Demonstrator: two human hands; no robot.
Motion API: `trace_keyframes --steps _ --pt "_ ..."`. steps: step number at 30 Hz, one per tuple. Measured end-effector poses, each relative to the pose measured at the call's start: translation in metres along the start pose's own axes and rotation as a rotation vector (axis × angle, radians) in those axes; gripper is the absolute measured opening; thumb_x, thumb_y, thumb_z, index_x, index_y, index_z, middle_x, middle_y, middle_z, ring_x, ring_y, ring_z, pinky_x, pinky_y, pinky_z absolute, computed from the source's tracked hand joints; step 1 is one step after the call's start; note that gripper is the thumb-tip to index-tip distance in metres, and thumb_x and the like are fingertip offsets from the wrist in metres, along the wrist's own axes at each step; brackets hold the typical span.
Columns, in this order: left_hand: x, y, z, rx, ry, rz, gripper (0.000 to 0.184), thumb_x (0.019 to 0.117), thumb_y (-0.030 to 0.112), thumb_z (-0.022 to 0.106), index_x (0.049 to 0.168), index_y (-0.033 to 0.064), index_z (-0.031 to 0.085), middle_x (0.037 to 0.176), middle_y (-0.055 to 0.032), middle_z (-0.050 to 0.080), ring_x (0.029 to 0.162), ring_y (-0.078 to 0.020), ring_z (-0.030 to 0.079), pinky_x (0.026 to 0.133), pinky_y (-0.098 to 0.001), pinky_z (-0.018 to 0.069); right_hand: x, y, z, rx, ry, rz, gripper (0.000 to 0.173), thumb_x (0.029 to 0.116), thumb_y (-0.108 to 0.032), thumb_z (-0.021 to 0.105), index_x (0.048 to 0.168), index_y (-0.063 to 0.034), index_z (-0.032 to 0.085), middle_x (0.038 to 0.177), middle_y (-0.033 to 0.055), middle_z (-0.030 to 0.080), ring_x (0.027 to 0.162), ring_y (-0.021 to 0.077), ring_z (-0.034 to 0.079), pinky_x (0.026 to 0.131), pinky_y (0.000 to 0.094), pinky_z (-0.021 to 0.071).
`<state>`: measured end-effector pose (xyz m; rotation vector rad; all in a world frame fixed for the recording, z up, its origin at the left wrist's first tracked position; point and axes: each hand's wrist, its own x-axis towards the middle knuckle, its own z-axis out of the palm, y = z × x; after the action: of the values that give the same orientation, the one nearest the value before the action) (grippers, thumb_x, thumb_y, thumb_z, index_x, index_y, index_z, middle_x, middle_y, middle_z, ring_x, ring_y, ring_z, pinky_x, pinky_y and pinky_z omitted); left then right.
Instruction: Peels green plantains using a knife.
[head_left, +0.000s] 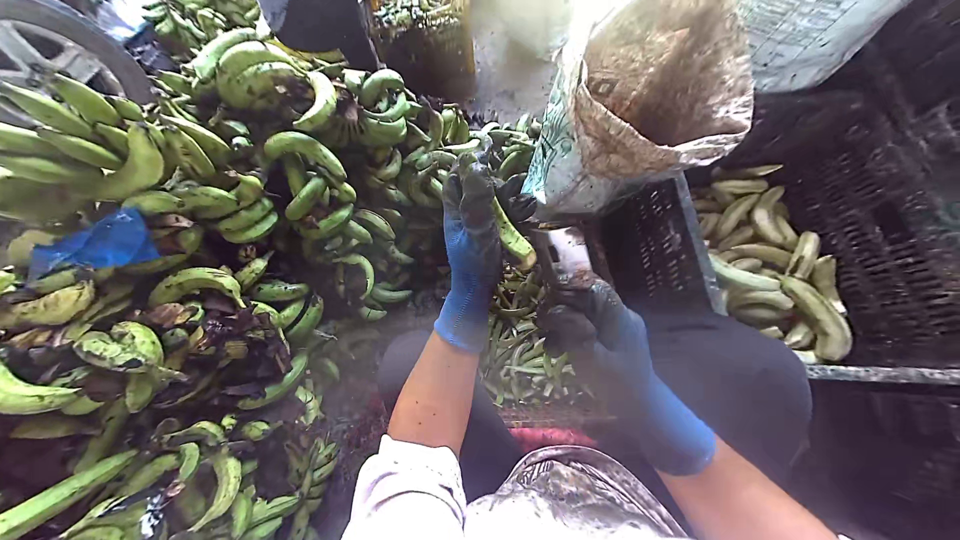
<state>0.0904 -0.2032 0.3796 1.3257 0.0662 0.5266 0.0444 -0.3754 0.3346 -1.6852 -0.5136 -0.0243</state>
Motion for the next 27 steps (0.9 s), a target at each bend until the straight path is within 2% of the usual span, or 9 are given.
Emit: trace_keyframes --steps 4,7,9,11,14,17,20,24,27 --pt "-0.004 -0.005 0.000 0.056 0.020 0.076 0.045 0.1079 0.044 0.040 0.148 0.0246 0.044 0.124 0.0019 0.062 0.101 -0.0086 0.062 0.080 -0.0296 0.0571 -0.008 0.014 0.008 -0.271 0.021 -0.002 0.047 0.1050 -0.042 0.048 0.133 -0.0067 0.061 0.099 0.0040 0.074 0.079 0.0112 0.071 0.066 0.0371 0.0627" --pt "-0.011 -0.006 0.004 -0.074 -0.013 -0.092 0.043 0.1090 0.048 0.034 0.143 0.0279 0.049 0.101 -0.0025 0.066 0.078 -0.0144 0.066 0.063 -0.0347 0.0602 -0.002 0.022 0.014 -0.396 0.034 -0.018 0.052 0.1042 -0.047 0.046 0.132 -0.0059 0.062 0.094 0.0064 0.073 0.079 0.0163 0.070 0.068 0.0427 0.0610" --pt "-0.016 -0.013 0.006 -0.135 -0.067 -0.232 0.049 0.1080 0.055 0.028 0.140 0.0278 0.053 0.102 -0.0057 0.069 0.080 -0.0184 0.069 0.066 -0.0387 0.0611 0.009 0.025 0.018 -0.516 0.043 -0.005 0.051 0.1024 -0.045 0.045 0.123 -0.0037 0.065 0.089 0.0102 0.072 0.078 0.0241 0.071 0.068 0.0492 0.0587" --pt "-0.019 -0.023 0.003 -0.153 -0.120 -0.335 0.056 0.1061 0.061 0.026 0.136 0.0254 0.058 0.104 -0.0044 0.068 0.084 -0.0156 0.067 0.071 -0.0370 0.0590 0.019 0.027 0.020 -0.581 0.039 0.040 0.047 0.1007 -0.042 0.046 0.123 -0.0042 0.065 0.089 0.0131 0.072 0.080 0.0305 0.071 0.069 0.0549 0.0567" --pt "-0.012 -0.024 -0.005 -0.207 -0.175 -0.367 0.052 0.1062 0.059 0.030 0.130 0.0248 0.061 0.102 -0.0011 0.068 0.082 -0.0108 0.065 0.068 -0.0307 0.0571 0.024 0.024 0.013 -0.522 0.001 0.090 0.049 0.1025 -0.047 0.045 0.130 -0.0113 0.064 0.091 0.0077 0.072 0.081 0.0229 0.071 0.070 0.0512 0.0588" --pt "-0.006 -0.019 -0.012 -0.136 -0.190 -0.197 0.044 0.1102 0.044 0.030 0.145 0.0286 0.052 0.123 -0.0029 0.067 0.096 -0.0156 0.067 0.076 -0.0351 0.0587 0.018 0.017 0.012 -0.476 -0.011 0.076 0.049 0.1027 -0.050 0.046 0.118 -0.0080 0.066 0.088 0.0057 0.071 0.078 0.0180 0.071 0.067 0.0456 0.0600" --pt "-0.003 -0.025 -0.007 -0.245 -0.161 -0.168 0.038 0.1094 0.040 0.034 0.135 0.0241 0.056 0.109 -0.0037 0.067 0.089 -0.0146 0.067 0.074 -0.0348 0.0594 0.018 0.017 0.014 -0.486 -0.004 0.094 0.047 0.1014 -0.047 0.048 0.119 -0.0077 0.067 0.090 0.0056 0.072 0.082 0.0189 0.070 0.071 0.0465 0.0587" --pt "-0.006 -0.032 -0.004 -0.223 -0.145 -0.292 0.058 0.1060 0.061 0.025 0.132 0.0237 0.061 0.105 -0.0024 0.070 0.089 -0.0132 0.066 0.075 -0.0343 0.0574 0.028 0.021 0.012 -0.547 -0.010 0.168 0.045 0.1013 -0.047 0.049 0.114 -0.0075 0.067 0.088 0.0088 0.071 0.080 0.0241 0.071 0.072 0.0518 0.0576" --pt "-0.008 -0.031 -0.006 -0.147 -0.168 -0.322 0.059 0.1026 0.067 0.031 0.136 0.0266 0.058 0.110 -0.0020 0.068 0.090 -0.0122 0.065 0.075 -0.0328 0.0570 0.030 0.021 0.012 -0.574 -0.020 0.202 0.047 0.1011 -0.050 0.045 0.110 -0.0081 0.066 0.084 0.0082 0.069 0.079 0.0240 0.069 0.071 0.0509 0.0564"
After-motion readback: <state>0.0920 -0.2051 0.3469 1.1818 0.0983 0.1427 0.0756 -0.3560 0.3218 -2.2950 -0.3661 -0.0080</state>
